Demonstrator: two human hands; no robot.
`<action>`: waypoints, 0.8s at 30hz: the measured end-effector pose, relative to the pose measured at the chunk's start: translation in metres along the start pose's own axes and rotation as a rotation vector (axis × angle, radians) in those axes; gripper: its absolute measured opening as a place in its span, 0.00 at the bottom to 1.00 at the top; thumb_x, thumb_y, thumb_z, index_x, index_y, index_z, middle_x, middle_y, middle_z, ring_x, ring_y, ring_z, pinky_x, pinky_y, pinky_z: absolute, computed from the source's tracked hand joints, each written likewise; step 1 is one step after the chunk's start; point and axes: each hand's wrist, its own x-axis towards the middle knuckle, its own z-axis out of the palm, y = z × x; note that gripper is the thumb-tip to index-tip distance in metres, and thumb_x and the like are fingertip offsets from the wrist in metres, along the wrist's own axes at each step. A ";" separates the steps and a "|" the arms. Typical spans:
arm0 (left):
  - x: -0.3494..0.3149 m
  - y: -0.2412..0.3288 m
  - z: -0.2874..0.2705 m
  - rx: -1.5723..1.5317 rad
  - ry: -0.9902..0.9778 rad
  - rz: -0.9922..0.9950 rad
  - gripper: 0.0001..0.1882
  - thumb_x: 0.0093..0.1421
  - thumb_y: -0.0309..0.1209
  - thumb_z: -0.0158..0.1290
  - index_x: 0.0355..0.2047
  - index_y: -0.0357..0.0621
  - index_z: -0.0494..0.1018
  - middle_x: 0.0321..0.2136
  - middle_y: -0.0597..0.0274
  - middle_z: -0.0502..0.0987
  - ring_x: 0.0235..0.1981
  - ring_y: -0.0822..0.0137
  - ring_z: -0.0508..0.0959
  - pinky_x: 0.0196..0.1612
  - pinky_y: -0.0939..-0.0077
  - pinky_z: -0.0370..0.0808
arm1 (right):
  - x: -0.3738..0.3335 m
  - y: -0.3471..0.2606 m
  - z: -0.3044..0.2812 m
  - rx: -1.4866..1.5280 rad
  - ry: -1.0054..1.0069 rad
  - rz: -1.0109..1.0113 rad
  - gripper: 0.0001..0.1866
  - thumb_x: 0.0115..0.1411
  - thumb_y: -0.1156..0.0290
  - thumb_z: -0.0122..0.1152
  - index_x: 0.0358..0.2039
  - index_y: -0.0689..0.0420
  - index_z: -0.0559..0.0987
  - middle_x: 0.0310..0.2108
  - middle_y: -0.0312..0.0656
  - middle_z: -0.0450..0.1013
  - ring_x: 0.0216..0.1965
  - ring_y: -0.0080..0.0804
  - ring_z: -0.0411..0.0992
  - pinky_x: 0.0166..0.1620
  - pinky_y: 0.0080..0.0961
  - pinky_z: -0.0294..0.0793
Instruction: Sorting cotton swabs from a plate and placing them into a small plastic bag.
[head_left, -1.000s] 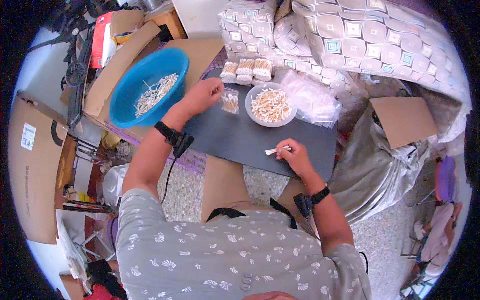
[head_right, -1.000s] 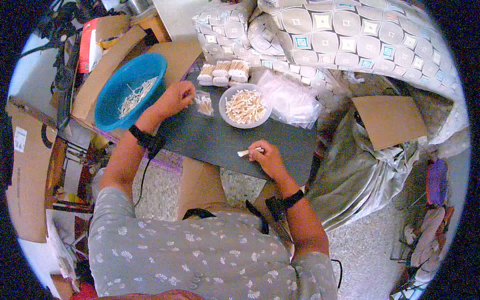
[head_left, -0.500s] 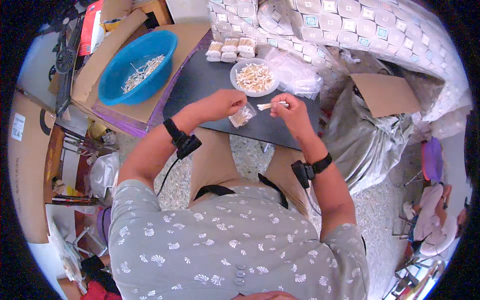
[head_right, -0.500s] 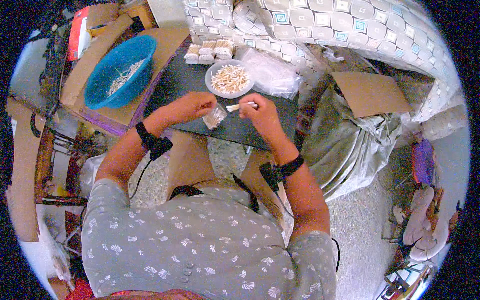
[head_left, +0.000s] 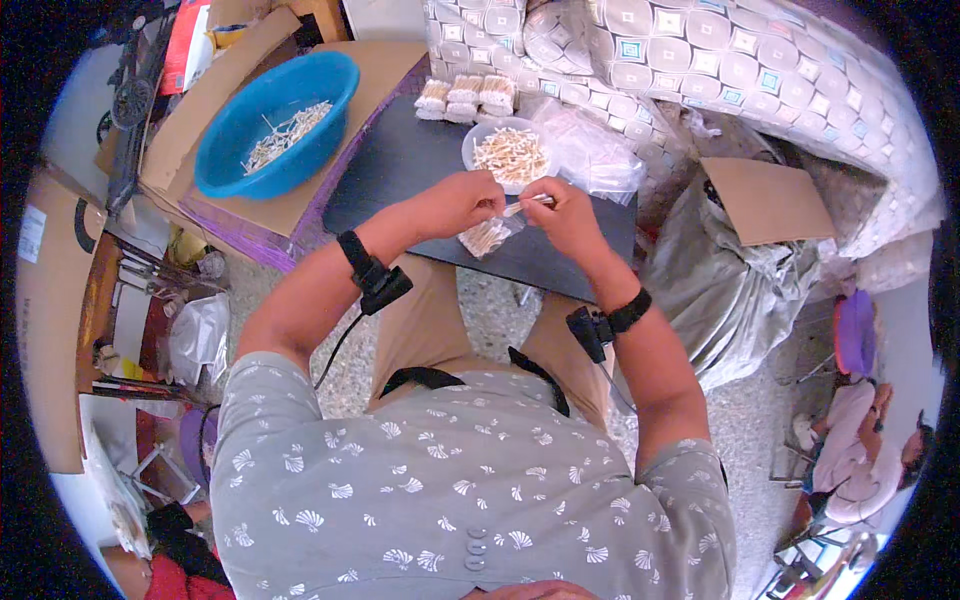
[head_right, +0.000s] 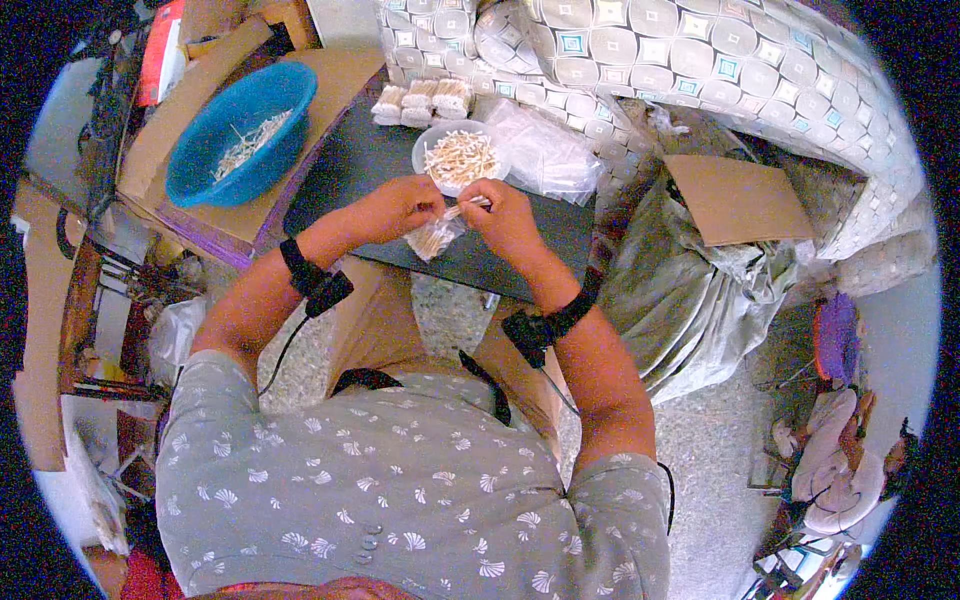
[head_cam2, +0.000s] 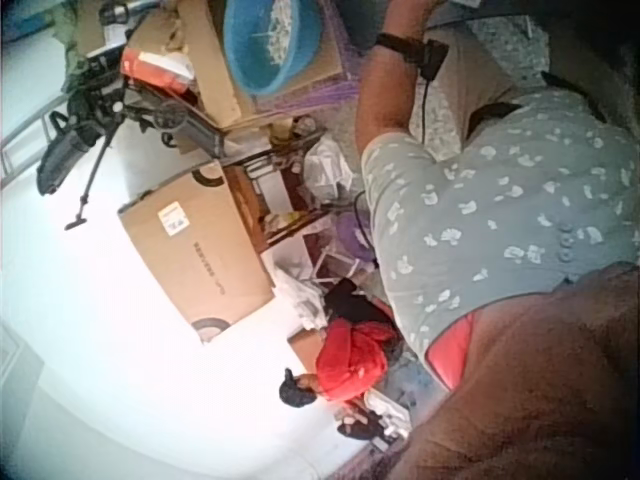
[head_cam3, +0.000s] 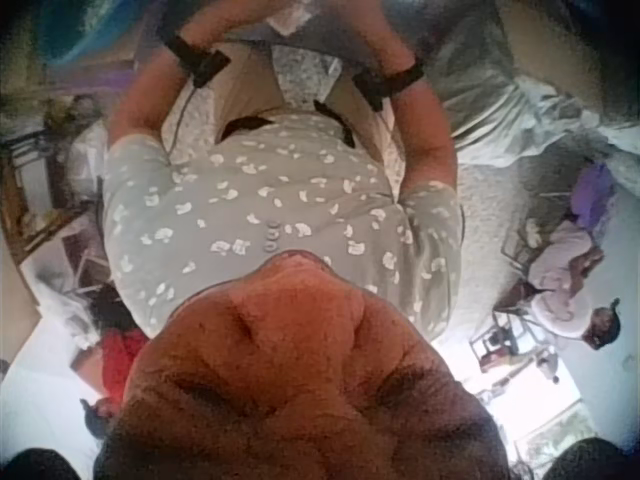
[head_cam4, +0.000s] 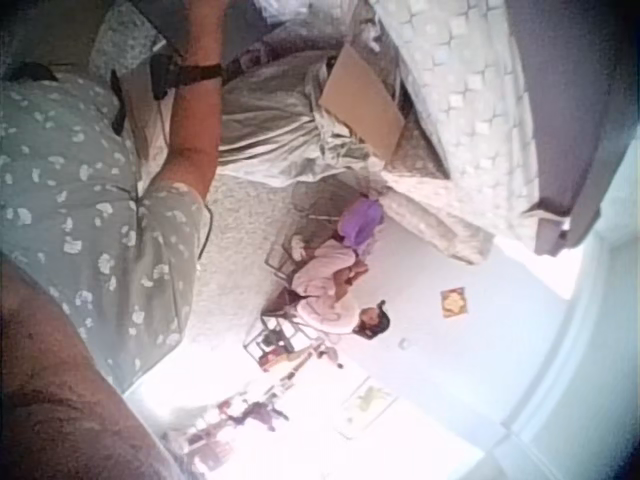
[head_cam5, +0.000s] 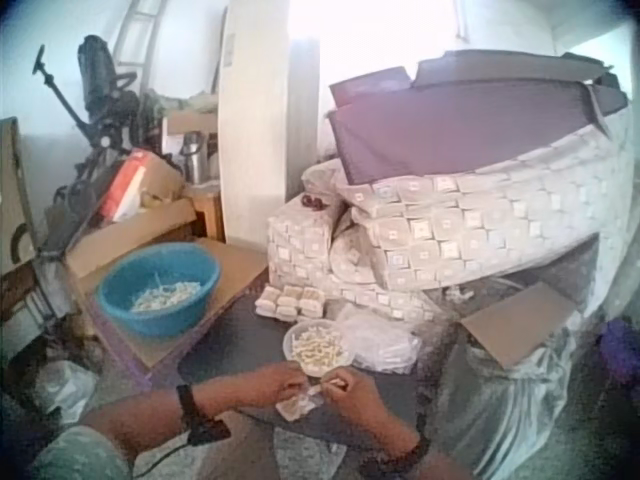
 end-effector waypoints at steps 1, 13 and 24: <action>0.001 0.000 0.001 -0.002 0.002 -0.001 0.04 0.55 0.27 0.52 0.31 0.41 0.72 0.30 0.54 0.72 0.35 0.52 0.74 0.39 0.62 0.71 | 0.000 0.000 0.000 -0.002 -0.003 0.001 0.07 0.53 0.71 0.62 0.31 0.59 0.79 0.28 0.43 0.76 0.24 0.29 0.75 0.31 0.24 0.75; -0.005 -0.004 -0.006 -0.101 0.000 -0.055 0.05 0.53 0.27 0.55 0.29 0.44 0.71 0.32 0.57 0.70 0.37 0.56 0.72 0.41 0.67 0.70 | 0.011 -0.018 0.008 -0.145 -0.079 -0.124 0.07 0.52 0.71 0.62 0.32 0.57 0.78 0.32 0.43 0.77 0.33 0.35 0.76 0.38 0.27 0.75; -0.029 -0.017 -0.005 -0.157 0.099 -0.110 0.06 0.52 0.27 0.58 0.28 0.45 0.72 0.32 0.59 0.72 0.37 0.59 0.73 0.39 0.69 0.71 | 0.024 -0.029 0.031 -0.339 -0.194 -0.213 0.09 0.51 0.69 0.60 0.34 0.56 0.77 0.32 0.46 0.76 0.36 0.45 0.76 0.39 0.36 0.74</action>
